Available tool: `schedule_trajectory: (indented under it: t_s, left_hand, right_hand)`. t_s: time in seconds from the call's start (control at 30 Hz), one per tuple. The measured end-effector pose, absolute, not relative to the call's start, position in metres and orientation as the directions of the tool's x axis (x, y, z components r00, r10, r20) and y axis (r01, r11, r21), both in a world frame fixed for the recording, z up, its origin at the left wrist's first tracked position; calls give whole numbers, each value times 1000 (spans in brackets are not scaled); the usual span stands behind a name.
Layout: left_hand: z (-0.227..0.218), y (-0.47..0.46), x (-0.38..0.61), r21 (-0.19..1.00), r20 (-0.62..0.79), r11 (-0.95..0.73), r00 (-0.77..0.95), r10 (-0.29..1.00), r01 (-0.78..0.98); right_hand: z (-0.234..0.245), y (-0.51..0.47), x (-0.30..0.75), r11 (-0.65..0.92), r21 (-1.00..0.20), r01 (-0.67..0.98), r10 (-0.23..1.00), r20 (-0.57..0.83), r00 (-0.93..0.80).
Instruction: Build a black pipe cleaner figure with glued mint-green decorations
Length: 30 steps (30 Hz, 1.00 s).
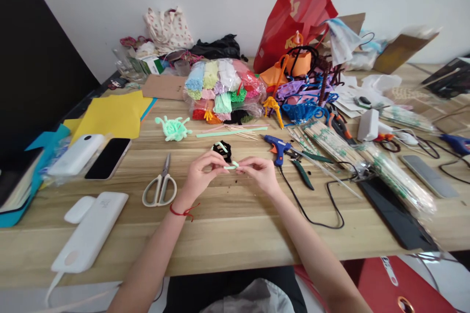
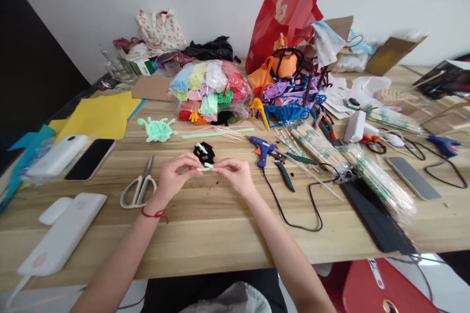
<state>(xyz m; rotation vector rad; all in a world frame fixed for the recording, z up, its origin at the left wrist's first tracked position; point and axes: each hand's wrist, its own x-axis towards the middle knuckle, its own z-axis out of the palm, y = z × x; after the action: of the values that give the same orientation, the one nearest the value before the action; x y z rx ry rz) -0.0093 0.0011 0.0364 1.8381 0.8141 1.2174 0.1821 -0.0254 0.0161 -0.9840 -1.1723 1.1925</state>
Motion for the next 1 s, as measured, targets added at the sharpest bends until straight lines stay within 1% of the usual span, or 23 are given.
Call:
schedule_trajectory:
  t_s: [0.07, 0.13, 0.27, 0.37, 0.43, 0.5, 0.57, 0.77, 0.87, 1.0]
  left_hand:
    - [36, 0, -7, 903, 377, -426, 361, 853, 63]
    - [36, -2, -4, 929, 326, -365, 339, 882, 56]
    - [36, -5, 2, 969, 217, -241, 285, 934, 52]
    - [36, -7, 6, 988, 141, -152, 295, 945, 15]
    - [36, -9, 9, 993, 115, -117, 281, 953, -11]
    - [36, -12, 12, 995, 102, -95, 261, 960, -40]
    - [35, -14, 15, 994, 96, -80, 255, 962, -72]
    - [32, -15, 17, 988, 119, -90, 251, 961, -125]
    - [31, -14, 17, 986, 137, -106, 254, 957, -131]
    - [30, -14, 16, 989, 121, -90, 282, 952, -119]
  right_hand:
    - [17, -26, 181, 132, -980, -148, 991, 136, -12]
    - [18, -26, 180, 136, -978, -156, 990, 139, -10]
    - [17, -26, 177, 206, -961, -185, 978, 205, 23]
    - [16, -26, 177, 298, -951, -85, 955, 296, 38]
    - [16, -27, 177, 336, -941, -23, 941, 335, 51]
    - [17, -27, 176, 341, -940, -9, 938, 340, 73]
    - [16, -28, 176, 324, -946, -32, 942, 319, 101]
    - [14, -27, 175, 218, -965, -147, 973, 203, 108]
    - [14, -27, 176, 226, -960, -162, 971, 209, 116]
    - [15, -28, 175, 229, -958, -172, 970, 209, 125]
